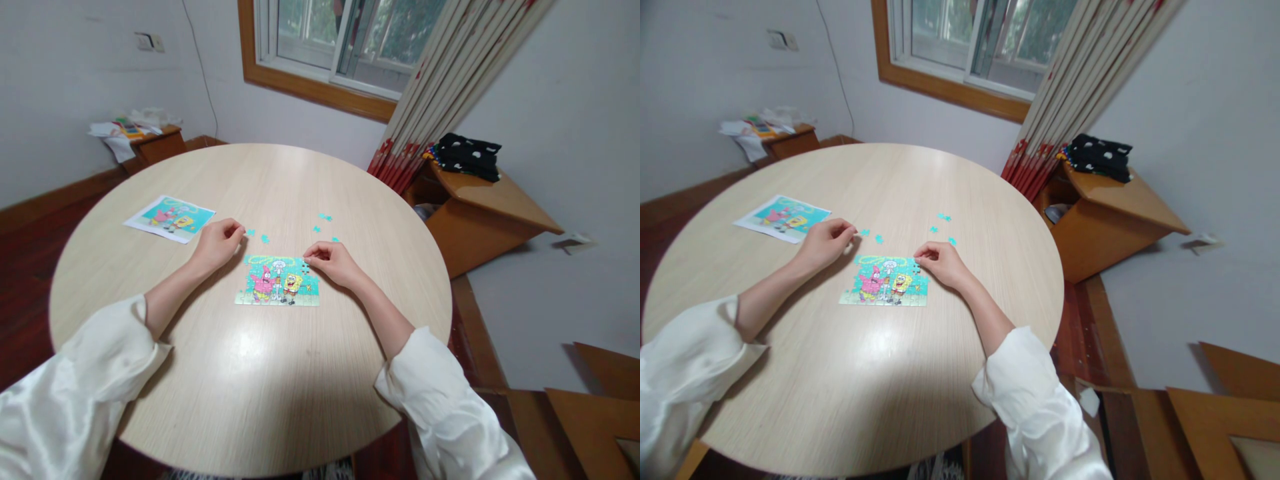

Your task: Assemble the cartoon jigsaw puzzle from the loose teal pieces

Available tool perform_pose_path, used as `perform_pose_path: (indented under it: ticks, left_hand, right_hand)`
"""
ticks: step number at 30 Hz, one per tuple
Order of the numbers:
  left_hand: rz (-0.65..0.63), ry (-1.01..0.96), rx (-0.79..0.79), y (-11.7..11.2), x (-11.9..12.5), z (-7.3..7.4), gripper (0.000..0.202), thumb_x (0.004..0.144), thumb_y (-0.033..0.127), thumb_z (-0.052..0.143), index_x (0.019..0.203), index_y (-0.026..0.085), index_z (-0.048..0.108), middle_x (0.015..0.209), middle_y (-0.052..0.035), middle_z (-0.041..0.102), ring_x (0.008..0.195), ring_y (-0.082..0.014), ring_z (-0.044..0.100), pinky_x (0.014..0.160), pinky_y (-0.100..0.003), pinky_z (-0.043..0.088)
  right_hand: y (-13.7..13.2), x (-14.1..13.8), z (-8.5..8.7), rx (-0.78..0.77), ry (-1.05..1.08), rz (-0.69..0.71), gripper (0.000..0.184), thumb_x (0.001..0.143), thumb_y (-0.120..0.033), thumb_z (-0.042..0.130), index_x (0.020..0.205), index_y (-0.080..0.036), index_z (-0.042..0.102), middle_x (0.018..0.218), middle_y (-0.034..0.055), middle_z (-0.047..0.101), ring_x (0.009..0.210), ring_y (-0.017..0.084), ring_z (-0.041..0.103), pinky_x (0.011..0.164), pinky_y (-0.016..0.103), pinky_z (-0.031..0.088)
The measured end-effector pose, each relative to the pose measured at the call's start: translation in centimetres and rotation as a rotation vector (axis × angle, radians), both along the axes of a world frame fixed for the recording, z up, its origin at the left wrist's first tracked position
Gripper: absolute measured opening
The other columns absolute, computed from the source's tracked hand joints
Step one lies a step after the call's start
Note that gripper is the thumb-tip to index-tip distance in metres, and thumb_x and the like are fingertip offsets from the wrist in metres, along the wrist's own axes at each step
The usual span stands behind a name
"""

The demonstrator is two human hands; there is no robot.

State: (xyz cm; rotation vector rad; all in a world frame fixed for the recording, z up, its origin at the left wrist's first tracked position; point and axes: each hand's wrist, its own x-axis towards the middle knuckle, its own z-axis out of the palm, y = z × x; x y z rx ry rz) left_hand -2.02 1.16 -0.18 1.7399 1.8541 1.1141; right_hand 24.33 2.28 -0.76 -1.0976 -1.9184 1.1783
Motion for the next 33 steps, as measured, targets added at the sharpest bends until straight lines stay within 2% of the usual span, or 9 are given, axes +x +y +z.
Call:
perform_pose_path:
  ticks: [5, 8, 13, 17, 20, 26, 33]
  left_hand:
    - [0.011, 0.0, 0.0, 0.0, 0.0, 0.1, 0.017, 0.076, 0.03, 0.051, 0.067, 0.019, 0.06, 0.063, -0.0028, 0.065, 0.064, -0.0192, 0.059, 0.065, -0.031, 0.044]
    - [-0.034, -0.062, -0.001, -0.2, 0.2, 0.4, 0.016, 0.077, 0.029, 0.053, 0.069, 0.018, 0.061, 0.064, -0.0029, 0.065, 0.065, -0.0182, 0.06, 0.064, -0.03, 0.045]
    - [-0.274, -0.341, -0.074, -1.7, 2.0, 1.4, 0.014, 0.076, 0.028, 0.061, 0.082, 0.015, 0.062, 0.076, -0.006, 0.068, 0.069, -0.017, 0.064, 0.068, -0.032, 0.051]
    - [-0.455, -0.497, -0.214, -2.7, 3.4, 1.6, 0.027, 0.07, 0.024, 0.069, 0.093, 0.014, 0.06, 0.08, -0.0058, 0.07, 0.069, -0.0166, 0.066, 0.069, -0.033, 0.053]
    - [-0.52, -0.517, -0.286, -3.0, 3.6, 1.4, 0.028, 0.069, 0.021, 0.07, 0.094, 0.015, 0.06, 0.078, -0.0045, 0.07, 0.067, -0.0149, 0.065, 0.067, -0.031, 0.053]
    - [-0.587, -0.493, -0.378, -3.3, 3.6, 1.9, 0.016, 0.075, 0.02, 0.066, 0.088, 0.014, 0.06, 0.065, -0.003, 0.067, 0.057, -0.0129, 0.062, 0.055, -0.025, 0.049]
    - [-0.638, -0.516, -0.405, -3.6, 3.7, 2.6, 0.015, 0.077, 0.022, 0.065, 0.088, 0.013, 0.06, 0.066, -0.0037, 0.068, 0.062, -0.0135, 0.064, 0.059, -0.026, 0.05]
  right_hand:
    - [0.1, 0.0, -0.2, 0.003, 0.054, -0.027, 0.019, 0.07, -0.034, 0.069, 0.075, -0.016, 0.064, 0.071, 0.0016, 0.064, 0.067, 0.012, 0.058, 0.066, 0.029, 0.049]
    - [0.1, -0.2, -0.2, -0.012, 0.162, -0.064, 0.025, 0.067, -0.037, 0.072, 0.077, -0.016, 0.063, 0.069, -0.0001, 0.062, 0.063, 0.011, 0.058, 0.063, 0.028, 0.051]
    - [-0.9, -1.7, 0.0, -0.041, 0.302, -0.098, 0.027, 0.064, -0.038, 0.076, 0.075, -0.017, 0.062, 0.071, -0.0005, 0.062, 0.065, 0.012, 0.061, 0.065, 0.029, 0.055]
    - [-1.7, -3.0, 0.3, -0.099, 0.36, -0.095, 0.031, 0.061, -0.041, 0.079, 0.072, -0.018, 0.06, 0.067, -0.0023, 0.061, 0.062, 0.012, 0.061, 0.062, 0.028, 0.055]
    - [-2.0, -3.5, 0.3, -0.128, 0.371, -0.105, 0.035, 0.058, -0.042, 0.081, 0.071, -0.018, 0.059, 0.065, -0.0029, 0.06, 0.061, 0.011, 0.061, 0.061, 0.027, 0.054]
    - [-2.3, -3.6, 0.4, -0.151, 0.382, -0.104, 0.037, 0.055, -0.042, 0.082, 0.07, -0.018, 0.059, 0.066, -0.002, 0.061, 0.063, 0.012, 0.062, 0.065, 0.029, 0.054]
    - [-2.7, -3.8, 0.5, -0.164, 0.38, -0.109, 0.038, 0.053, -0.044, 0.082, 0.068, -0.018, 0.058, 0.064, -0.002, 0.062, 0.063, 0.013, 0.063, 0.066, 0.03, 0.054]
